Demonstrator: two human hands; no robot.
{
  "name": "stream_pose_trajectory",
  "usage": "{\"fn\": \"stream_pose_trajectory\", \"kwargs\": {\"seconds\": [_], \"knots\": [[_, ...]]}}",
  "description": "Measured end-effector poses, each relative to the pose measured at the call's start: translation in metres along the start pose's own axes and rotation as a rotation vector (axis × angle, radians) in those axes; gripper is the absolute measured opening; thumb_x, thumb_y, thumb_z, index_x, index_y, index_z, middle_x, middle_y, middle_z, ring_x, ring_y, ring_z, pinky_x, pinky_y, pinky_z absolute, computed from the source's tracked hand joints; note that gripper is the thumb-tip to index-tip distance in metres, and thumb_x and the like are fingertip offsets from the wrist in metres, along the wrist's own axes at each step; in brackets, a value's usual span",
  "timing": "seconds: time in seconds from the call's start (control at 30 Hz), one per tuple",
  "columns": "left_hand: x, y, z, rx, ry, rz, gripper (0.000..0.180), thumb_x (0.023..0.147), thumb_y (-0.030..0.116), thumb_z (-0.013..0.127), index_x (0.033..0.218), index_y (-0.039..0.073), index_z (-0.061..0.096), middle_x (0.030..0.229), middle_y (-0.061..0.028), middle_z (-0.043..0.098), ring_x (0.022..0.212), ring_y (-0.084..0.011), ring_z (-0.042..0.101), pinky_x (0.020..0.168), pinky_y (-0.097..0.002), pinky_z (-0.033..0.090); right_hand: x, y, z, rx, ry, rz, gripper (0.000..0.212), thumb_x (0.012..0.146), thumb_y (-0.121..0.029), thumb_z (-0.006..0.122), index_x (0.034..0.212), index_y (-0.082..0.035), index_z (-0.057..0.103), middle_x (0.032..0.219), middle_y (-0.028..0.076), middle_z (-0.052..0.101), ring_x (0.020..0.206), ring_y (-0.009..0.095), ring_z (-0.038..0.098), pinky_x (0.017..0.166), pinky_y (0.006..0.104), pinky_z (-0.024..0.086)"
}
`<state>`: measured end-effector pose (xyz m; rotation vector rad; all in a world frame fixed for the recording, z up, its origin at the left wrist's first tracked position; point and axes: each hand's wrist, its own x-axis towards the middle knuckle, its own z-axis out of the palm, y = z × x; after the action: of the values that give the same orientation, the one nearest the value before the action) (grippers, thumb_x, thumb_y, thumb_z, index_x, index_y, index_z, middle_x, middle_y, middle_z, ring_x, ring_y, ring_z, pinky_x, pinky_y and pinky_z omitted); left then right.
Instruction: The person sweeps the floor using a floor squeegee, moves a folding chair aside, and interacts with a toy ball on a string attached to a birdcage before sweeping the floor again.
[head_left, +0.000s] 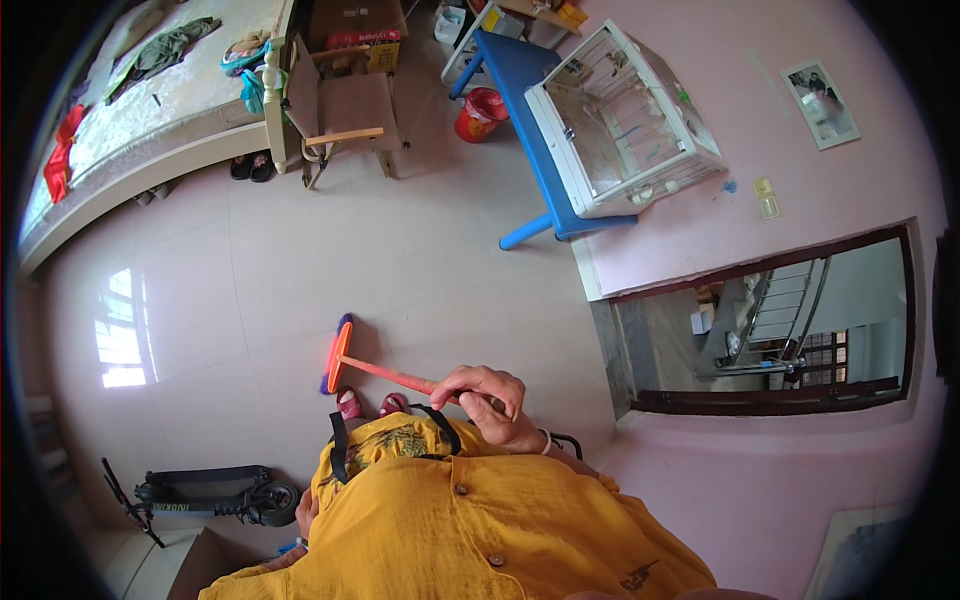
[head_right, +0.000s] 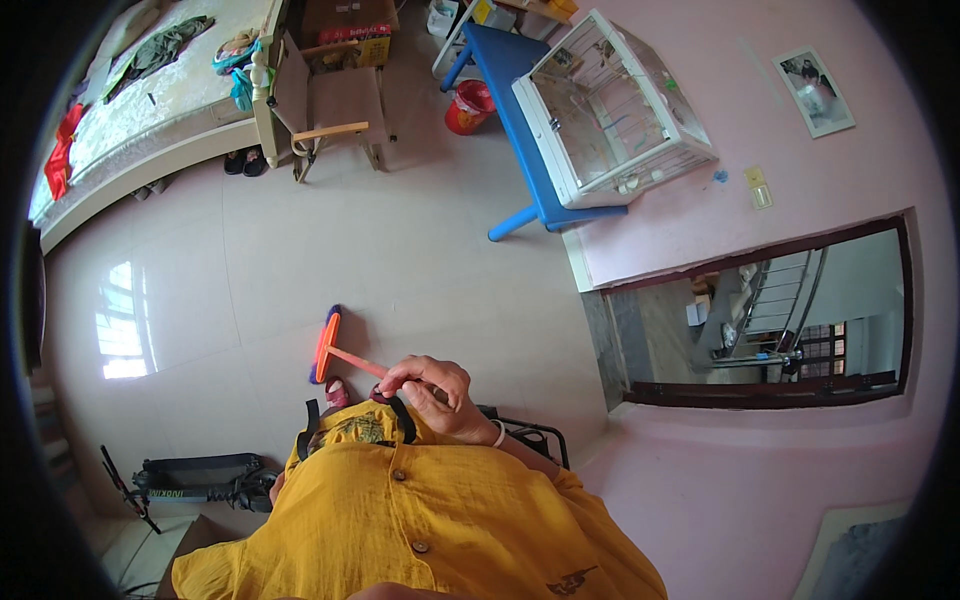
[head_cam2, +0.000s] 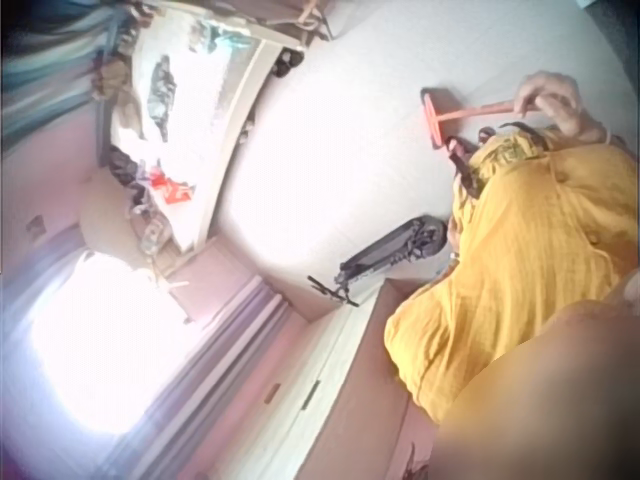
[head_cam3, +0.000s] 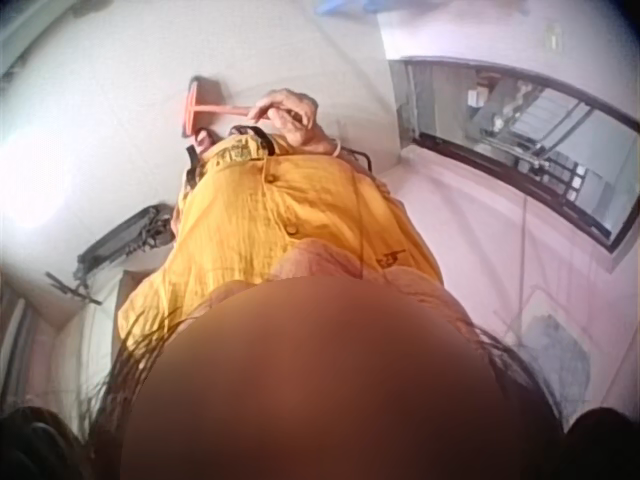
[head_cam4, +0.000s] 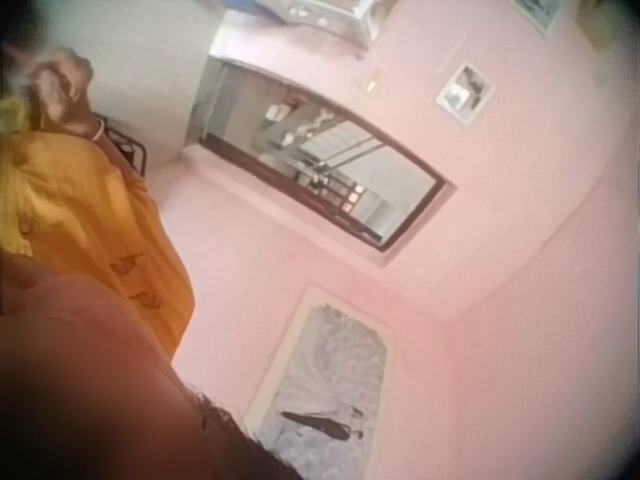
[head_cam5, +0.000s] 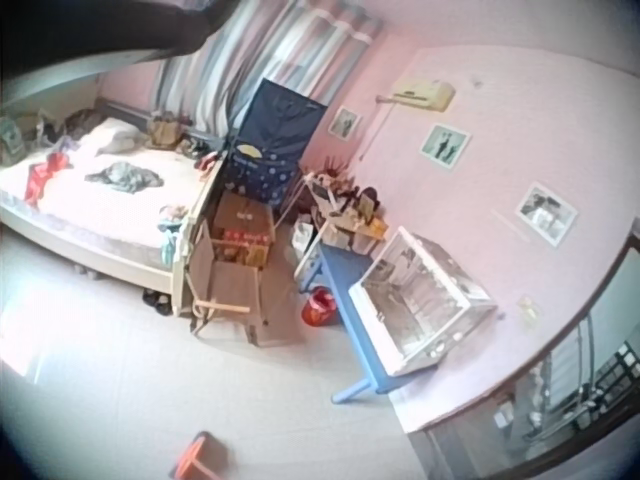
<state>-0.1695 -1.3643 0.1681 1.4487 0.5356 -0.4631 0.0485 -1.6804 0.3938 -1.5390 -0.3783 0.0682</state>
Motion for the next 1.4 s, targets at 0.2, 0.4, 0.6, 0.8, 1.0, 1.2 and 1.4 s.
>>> {"fn": "stream_pose_trajectory", "kwargs": {"seconds": [0.2,0.4,0.6,0.8,1.0,1.2,1.4], "knots": [[-0.006,0.005,0.009,0.055,0.029,-0.005,0.034,0.091,0.02,0.048,0.116,-0.001,0.053,0.106,-0.0102,0.061,0.094,-0.0154,0.056,0.083,-0.0281,0.043,-0.013,0.003,-0.018,0.035,-0.018,0.049,0.012,0.088,-0.002,0.045,0.093,0.002,0.055,0.084,0.009,0.061,0.074,0.014,0.061,0.069,0.0255,0.048],[-0.007,0.011,0.02,0.126,0.042,-0.002,0.034,0.091,0.02,0.047,0.116,-0.001,0.053,0.105,-0.0105,0.061,0.094,-0.0154,0.056,0.083,-0.0281,0.043,-0.037,0.013,-0.049,0.013,-0.009,0.049,0.012,0.087,-0.003,0.046,0.094,0.0,0.055,0.084,0.007,0.061,0.075,0.012,0.06,0.068,0.025,0.048],[0.001,0.019,0.023,0.189,0.042,0.006,0.033,0.091,0.02,0.047,0.116,-0.001,0.054,0.105,-0.0108,0.061,0.093,-0.0154,0.057,0.082,-0.0282,0.044,-0.047,0.012,-0.061,0.038,0.026,0.02,0.012,0.086,-0.002,0.046,0.093,0.001,0.055,0.084,0.007,0.062,0.074,0.012,0.058,0.067,0.0239,0.046],[0.023,0.026,0.015,0.233,0.02,0.016,0.033,0.091,0.02,0.047,0.116,-0.001,0.054,0.104,-0.0111,0.061,0.093,-0.0154,0.057,0.082,-0.0282,0.044,-0.058,0.024,-0.06,-0.024,0.067,0.033,0.012,0.086,-0.001,0.045,0.093,0.001,0.055,0.082,0.007,0.061,0.075,0.012,0.058,0.068,0.0241,0.047],[0.047,0.037,-0.008,0.267,-0.025,0.031,0.033,0.091,0.02,0.047,0.116,-0.001,0.054,0.104,-0.0113,0.061,0.093,-0.0153,0.057,0.082,-0.0282,0.044,-0.048,0.022,-0.041,0.041,0.175,0.034,0.012,0.087,-0.001,0.046,0.093,0.002,0.056,0.082,0.008,0.062,0.074,0.012,0.058,0.07,0.0254,0.048],[0.066,0.036,-0.042,0.284,-0.052,0.037,0.033,0.091,0.02,0.046,0.115,-0.001,0.054,0.103,-0.0116,0.062,0.092,-0.0153,0.057,0.081,-0.0282,0.044,-0.02,0.02,0.003,0.08,0.165,0.023,0.013,0.087,0.002,0.045,0.095,0.002,0.055,0.082,0.009,0.062,0.074,0.012,0.059,0.069,0.0256,0.048],[0.081,0.041,-0.066,0.316,-0.067,0.018,0.033,0.091,0.02,0.046,0.115,0.0,0.054,0.103,-0.0119,0.062,0.092,-0.0153,0.057,0.081,-0.0282,0.044,0.011,0.017,0.033,0.018,0.128,-0.068,0.014,0.086,0.003,0.046,0.097,0.004,0.055,0.08,0.009,0.062,0.071,0.014,0.06,0.066,0.0246,0.049]]}}
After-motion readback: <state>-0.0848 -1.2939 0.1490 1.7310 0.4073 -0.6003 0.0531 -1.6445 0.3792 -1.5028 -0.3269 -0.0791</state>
